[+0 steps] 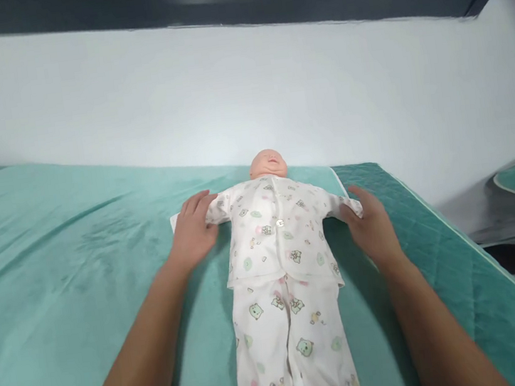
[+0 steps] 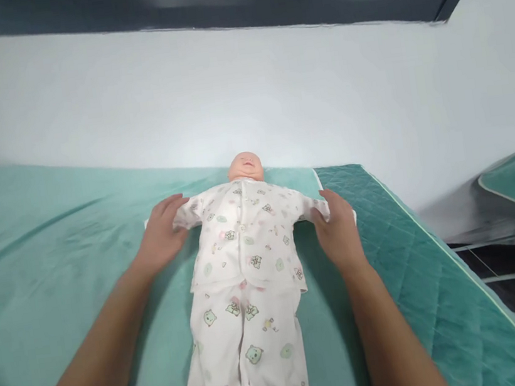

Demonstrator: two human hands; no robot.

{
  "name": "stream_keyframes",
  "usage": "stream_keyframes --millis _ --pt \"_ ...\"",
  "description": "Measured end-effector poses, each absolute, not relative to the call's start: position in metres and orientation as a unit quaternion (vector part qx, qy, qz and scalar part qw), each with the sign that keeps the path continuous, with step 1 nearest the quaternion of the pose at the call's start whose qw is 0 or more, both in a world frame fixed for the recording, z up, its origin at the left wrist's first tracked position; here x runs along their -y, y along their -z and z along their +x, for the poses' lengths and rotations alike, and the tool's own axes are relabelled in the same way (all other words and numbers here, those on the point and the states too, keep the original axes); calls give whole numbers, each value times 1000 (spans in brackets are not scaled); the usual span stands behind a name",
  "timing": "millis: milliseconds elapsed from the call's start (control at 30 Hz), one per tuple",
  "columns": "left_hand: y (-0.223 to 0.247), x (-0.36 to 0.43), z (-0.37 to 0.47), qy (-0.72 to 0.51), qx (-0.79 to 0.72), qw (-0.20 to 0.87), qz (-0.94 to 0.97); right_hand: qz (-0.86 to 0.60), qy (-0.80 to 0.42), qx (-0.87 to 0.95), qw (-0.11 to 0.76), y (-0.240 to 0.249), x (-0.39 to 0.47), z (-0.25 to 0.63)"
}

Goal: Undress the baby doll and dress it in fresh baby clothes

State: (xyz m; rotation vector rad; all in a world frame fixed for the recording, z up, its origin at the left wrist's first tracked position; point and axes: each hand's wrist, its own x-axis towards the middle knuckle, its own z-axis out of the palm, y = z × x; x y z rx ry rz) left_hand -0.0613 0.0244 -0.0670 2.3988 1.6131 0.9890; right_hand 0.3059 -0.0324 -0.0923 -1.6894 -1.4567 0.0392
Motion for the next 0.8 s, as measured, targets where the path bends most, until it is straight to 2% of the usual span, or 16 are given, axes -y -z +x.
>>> stream_keyframes --millis 67,167,333,500,600,733,800 --pt "79 -17 -82 -247 -564 1 788 -702 35 612 363 114 38 339" --pt "87 -10 -102 -193 -624 -35 756 -742 26 603 290 134 46 371" --pt "89 -21 -111 -170 -678 -19 715 -798 -10 534 280 128 51 369" --pt "94 -32 -117 -225 -719 -18 657 -842 -10 470 264 116 54 366" --pt "96 -34 -118 -234 -714 -24 660 -832 7 473 290 117 54 364" --pt "92 -19 -108 -299 -675 -73 671 -721 74 556 408 113 63 332" --pt "91 1 -96 -352 -629 -80 688 -655 51 602 453 107 78 303"
